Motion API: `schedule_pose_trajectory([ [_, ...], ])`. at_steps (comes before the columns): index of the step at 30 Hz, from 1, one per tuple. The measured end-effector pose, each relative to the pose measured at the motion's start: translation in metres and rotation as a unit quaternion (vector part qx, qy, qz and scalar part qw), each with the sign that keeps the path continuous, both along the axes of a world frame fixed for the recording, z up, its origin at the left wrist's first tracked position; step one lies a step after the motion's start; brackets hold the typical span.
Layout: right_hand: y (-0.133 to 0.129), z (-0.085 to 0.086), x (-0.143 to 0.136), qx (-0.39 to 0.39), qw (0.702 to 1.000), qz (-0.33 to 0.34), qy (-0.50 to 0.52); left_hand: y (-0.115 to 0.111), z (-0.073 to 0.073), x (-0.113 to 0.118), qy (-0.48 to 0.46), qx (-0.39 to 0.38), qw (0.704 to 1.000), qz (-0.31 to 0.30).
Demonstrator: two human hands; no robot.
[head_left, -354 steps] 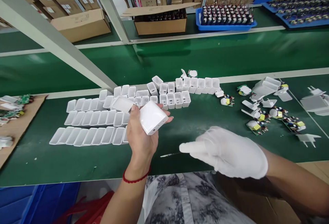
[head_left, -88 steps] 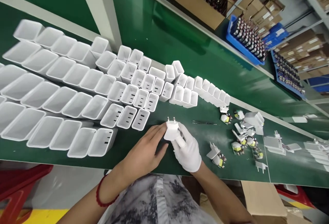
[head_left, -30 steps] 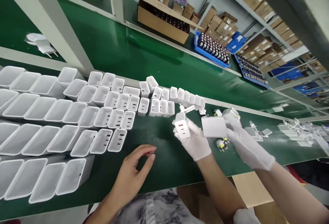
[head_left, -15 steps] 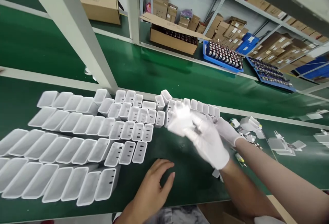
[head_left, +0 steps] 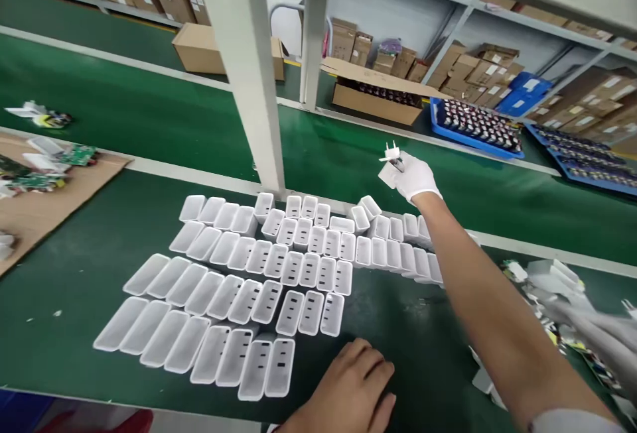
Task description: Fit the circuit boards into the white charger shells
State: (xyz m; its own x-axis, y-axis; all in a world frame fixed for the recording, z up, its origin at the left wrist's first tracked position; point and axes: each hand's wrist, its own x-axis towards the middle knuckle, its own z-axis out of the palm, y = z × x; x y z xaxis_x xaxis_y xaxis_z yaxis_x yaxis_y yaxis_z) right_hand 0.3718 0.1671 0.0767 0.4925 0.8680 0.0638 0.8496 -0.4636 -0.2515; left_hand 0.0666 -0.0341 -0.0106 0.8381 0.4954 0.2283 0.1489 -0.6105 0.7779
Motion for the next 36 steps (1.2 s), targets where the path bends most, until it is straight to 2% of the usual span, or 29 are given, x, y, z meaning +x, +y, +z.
schedule_pose_trajectory([
  [3,0.022,-0.02,0.016,-0.062,0.997,-0.044,-0.013,-0.002,-0.004,-0.011,-0.062,0.06,0.994,0.069],
  [6,0.028,-0.034,0.027,-0.102,0.992,-0.069,-0.03,-0.001,-0.002,-0.022,-0.082,0.127,0.975,0.161],
  [8,0.026,-0.037,0.031,-0.12,0.989,-0.08,-0.042,0.004,0.002,-0.027,-0.018,0.165,0.962,0.215],
  [11,0.022,-0.028,0.032,-0.126,0.986,-0.08,-0.072,0.014,0.007,-0.029,0.114,0.196,0.937,0.266],
  [14,0.019,-0.011,0.021,-0.098,0.989,-0.033,-0.11,0.024,0.008,-0.024,0.149,0.199,0.93,0.27],
  [17,0.026,0.002,-0.007,-0.09,0.987,0.09,-0.097,0.028,0.006,-0.019,0.131,0.208,0.933,0.263],
  [20,0.049,0.003,-0.049,-0.106,0.969,0.216,-0.045,0.028,0.004,-0.018,0.132,0.223,0.93,0.262],
  [23,0.082,-0.003,-0.092,-0.12,0.952,0.281,0.002,0.028,0.001,-0.02,0.125,0.245,0.926,0.258],
  [26,0.113,-0.012,-0.124,-0.147,0.944,0.293,0.037,0.027,-0.005,-0.022,0.112,0.284,0.916,0.26],
  [29,0.132,-0.024,-0.142,-0.193,0.944,0.261,0.055,0.028,-0.015,-0.024,0.101,0.316,0.908,0.256],
  [33,0.14,-0.036,-0.149,-0.223,0.95,0.206,0.072,0.027,-0.024,-0.022,0.109,0.294,0.913,0.261],
  [36,0.135,-0.034,-0.142,-0.2,0.953,0.196,0.118,0.028,-0.021,-0.02,0.117,0.266,0.921,0.261],
])
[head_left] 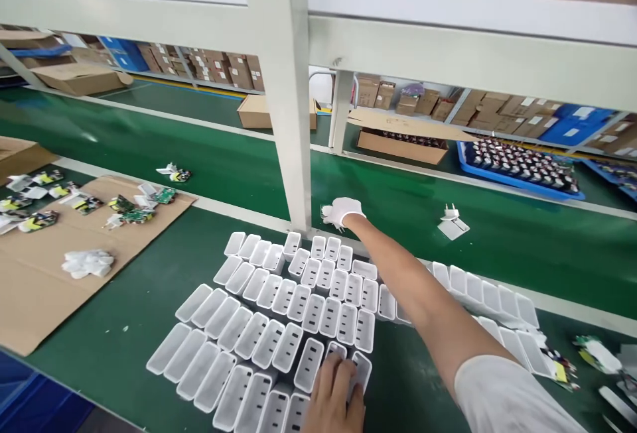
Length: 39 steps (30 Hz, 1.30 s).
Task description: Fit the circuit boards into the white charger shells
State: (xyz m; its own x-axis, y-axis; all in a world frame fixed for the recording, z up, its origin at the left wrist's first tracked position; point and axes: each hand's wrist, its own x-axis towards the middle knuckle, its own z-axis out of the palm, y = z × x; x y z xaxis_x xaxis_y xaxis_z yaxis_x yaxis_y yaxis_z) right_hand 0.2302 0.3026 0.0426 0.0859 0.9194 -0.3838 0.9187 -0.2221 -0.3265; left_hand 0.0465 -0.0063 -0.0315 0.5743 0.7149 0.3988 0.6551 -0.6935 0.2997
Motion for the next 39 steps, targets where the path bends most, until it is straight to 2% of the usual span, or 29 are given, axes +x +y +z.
schedule_pose_trajectory([
  [3,-0.018,0.011,0.019,0.047,0.993,0.006,0.105,0.0,0.007,0.0,0.001,-0.005,1.0,-0.006],
  [5,-0.042,0.022,0.037,0.085,0.976,0.02,0.2,-0.001,0.01,0.001,0.013,-0.001,1.0,-0.003],
  [8,-0.094,0.039,0.067,0.123,0.933,0.037,0.336,-0.007,0.007,0.006,0.025,0.012,1.0,-0.013],
  [11,-0.16,0.05,0.091,0.14,0.892,0.034,0.429,-0.017,0.001,0.019,0.001,0.021,0.998,-0.056],
  [13,-0.204,0.052,0.101,0.151,0.867,0.021,0.475,-0.026,0.001,0.03,-0.012,0.02,0.995,-0.094],
  [16,-0.261,0.046,0.11,0.14,0.823,-0.007,0.55,-0.037,0.011,0.042,0.001,-0.021,0.989,-0.144],
  [19,-0.305,0.036,0.114,0.131,0.806,-0.029,0.577,-0.045,0.021,0.046,-0.005,-0.085,0.986,-0.144],
  [21,-0.328,0.03,0.115,0.136,0.81,-0.044,0.569,-0.048,0.022,0.046,-0.03,-0.137,0.981,-0.132],
  [22,-0.339,0.028,0.116,0.131,0.821,-0.045,0.554,-0.049,0.021,0.044,-0.045,-0.169,0.976,-0.13],
  [24,-0.358,0.023,0.117,0.105,0.872,-0.036,0.478,-0.048,0.018,0.041,-0.077,-0.235,0.96,-0.133],
  [26,-0.374,0.018,0.118,0.109,0.936,-0.024,0.333,-0.046,0.014,0.037,-0.111,-0.293,0.94,-0.133],
  [28,-0.388,0.012,0.119,0.143,0.971,-0.019,0.19,-0.043,0.01,0.034,-0.14,-0.329,0.926,-0.122],
  [29,-0.394,0.009,0.119,0.163,0.976,-0.012,0.147,-0.042,0.009,0.034,-0.147,-0.342,0.921,-0.113],
  [31,-0.403,0.003,0.12,0.185,0.974,0.03,0.125,-0.04,0.007,0.035,-0.147,-0.368,0.914,-0.092],
  [34,-0.413,-0.002,0.119,0.169,0.963,0.097,0.187,-0.041,0.004,0.04,-0.151,-0.388,0.907,-0.062],
  [37,-0.418,-0.003,0.114,0.128,0.961,0.11,0.217,-0.043,0.003,0.042,-0.155,-0.381,0.909,-0.06],
  [39,-0.418,-0.002,0.107,0.14,0.963,0.124,0.194,-0.042,0.004,0.04,-0.15,-0.384,0.908,-0.078],
])
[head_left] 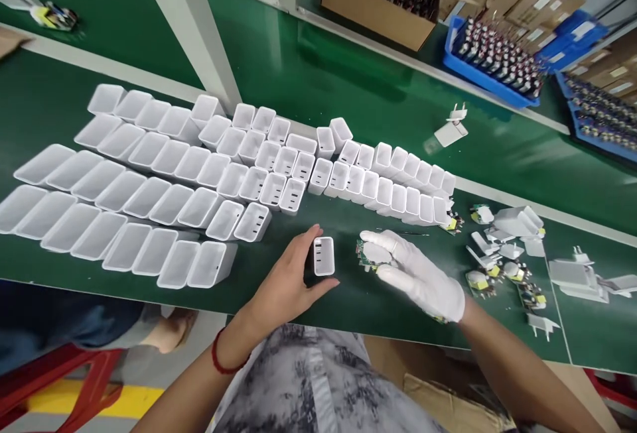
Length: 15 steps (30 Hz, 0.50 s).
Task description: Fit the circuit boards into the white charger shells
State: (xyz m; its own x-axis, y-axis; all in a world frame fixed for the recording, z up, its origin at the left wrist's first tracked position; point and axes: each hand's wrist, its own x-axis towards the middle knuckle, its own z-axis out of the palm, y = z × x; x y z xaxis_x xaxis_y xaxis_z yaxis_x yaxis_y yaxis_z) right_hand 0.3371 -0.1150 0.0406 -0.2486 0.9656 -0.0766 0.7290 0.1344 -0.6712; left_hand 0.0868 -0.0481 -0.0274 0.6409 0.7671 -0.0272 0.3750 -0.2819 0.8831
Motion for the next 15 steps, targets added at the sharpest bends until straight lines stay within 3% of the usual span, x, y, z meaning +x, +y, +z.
schedule_pose_trajectory([
  [4,0.013,0.006,-0.016,0.14,0.986,-0.034,-0.084,0.005,0.001,-0.004,-0.007,-0.017,1.0,-0.016],
  [7,0.027,0.011,-0.025,0.209,0.969,0.009,-0.131,0.007,0.0,-0.004,-0.015,-0.007,1.0,-0.009],
  [11,0.037,0.018,-0.034,0.204,0.948,0.098,-0.222,0.007,-0.004,-0.002,-0.021,-0.001,1.0,-0.013],
  [15,0.042,0.023,-0.041,0.198,0.951,0.088,-0.219,0.009,-0.003,-0.003,-0.02,-0.026,0.999,-0.024],
])
